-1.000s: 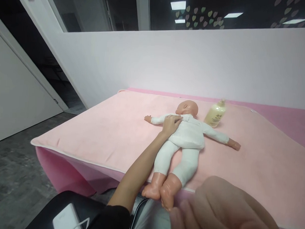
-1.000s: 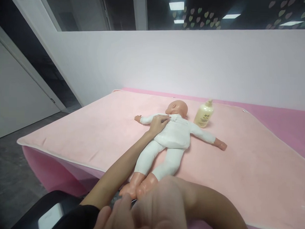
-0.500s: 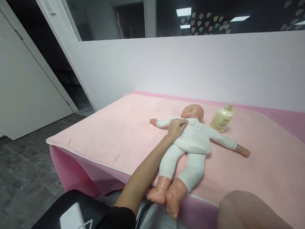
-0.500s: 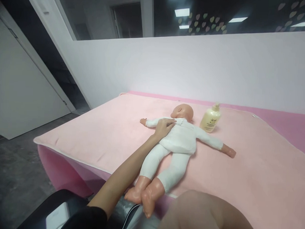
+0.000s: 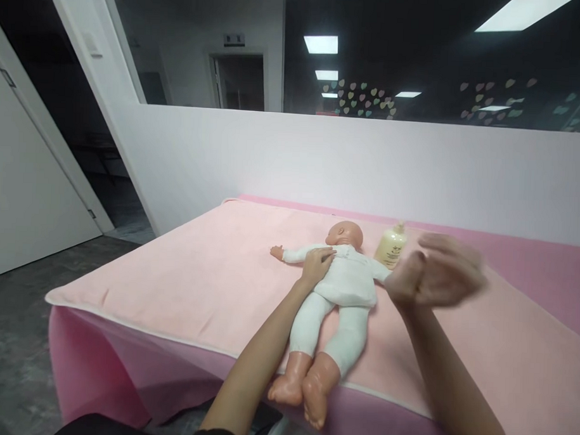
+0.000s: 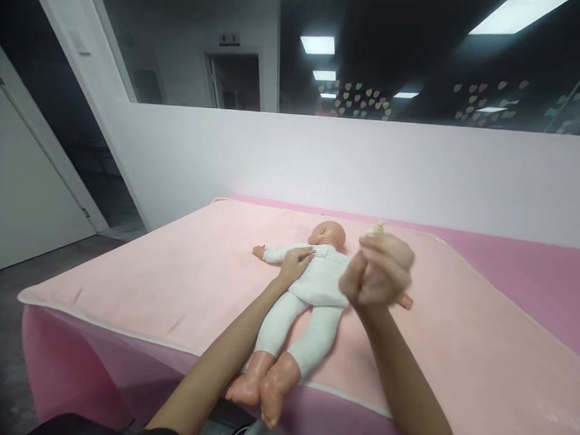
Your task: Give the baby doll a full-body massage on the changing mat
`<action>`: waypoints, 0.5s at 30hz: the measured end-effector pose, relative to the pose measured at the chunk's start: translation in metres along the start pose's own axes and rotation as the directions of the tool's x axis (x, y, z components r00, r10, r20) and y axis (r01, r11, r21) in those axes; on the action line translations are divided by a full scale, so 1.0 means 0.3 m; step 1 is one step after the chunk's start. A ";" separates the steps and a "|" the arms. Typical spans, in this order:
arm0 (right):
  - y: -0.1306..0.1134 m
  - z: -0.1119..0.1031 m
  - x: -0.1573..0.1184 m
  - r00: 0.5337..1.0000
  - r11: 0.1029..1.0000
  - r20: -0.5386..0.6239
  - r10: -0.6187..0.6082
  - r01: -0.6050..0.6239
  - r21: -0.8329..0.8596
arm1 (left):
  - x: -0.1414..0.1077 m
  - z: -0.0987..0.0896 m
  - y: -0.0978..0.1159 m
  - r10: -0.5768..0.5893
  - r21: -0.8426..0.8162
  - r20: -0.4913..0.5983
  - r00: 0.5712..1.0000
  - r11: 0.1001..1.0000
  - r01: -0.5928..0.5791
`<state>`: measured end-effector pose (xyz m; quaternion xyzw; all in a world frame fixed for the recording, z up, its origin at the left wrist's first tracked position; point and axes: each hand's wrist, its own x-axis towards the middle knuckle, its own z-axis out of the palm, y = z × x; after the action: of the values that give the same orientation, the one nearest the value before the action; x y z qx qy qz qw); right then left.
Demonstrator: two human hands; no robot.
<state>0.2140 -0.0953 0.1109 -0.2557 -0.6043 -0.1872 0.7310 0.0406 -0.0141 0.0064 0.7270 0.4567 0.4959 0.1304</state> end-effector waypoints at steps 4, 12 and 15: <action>0.114 0.040 -0.078 0.971 0.955 0.047 0.235 -0.222 -0.195 | -0.006 -0.001 -0.004 -0.034 -0.032 -0.020 0.999 0.999 0.033; 0.293 -0.010 -0.342 0.691 0.750 0.300 0.657 -0.562 -0.350 | 0.001 -0.005 -0.001 -0.043 -0.058 -0.045 0.998 0.998 0.040; 0.288 -0.011 -0.353 0.623 0.728 0.376 0.686 -0.583 -0.361 | -0.002 -0.001 -0.013 -0.056 -0.070 -0.147 0.988 0.997 0.046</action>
<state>0.2458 -0.0319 -0.0059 -0.5648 -0.6142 0.0938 0.5431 0.0383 -0.0127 0.0036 0.6712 0.4670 0.5601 0.1325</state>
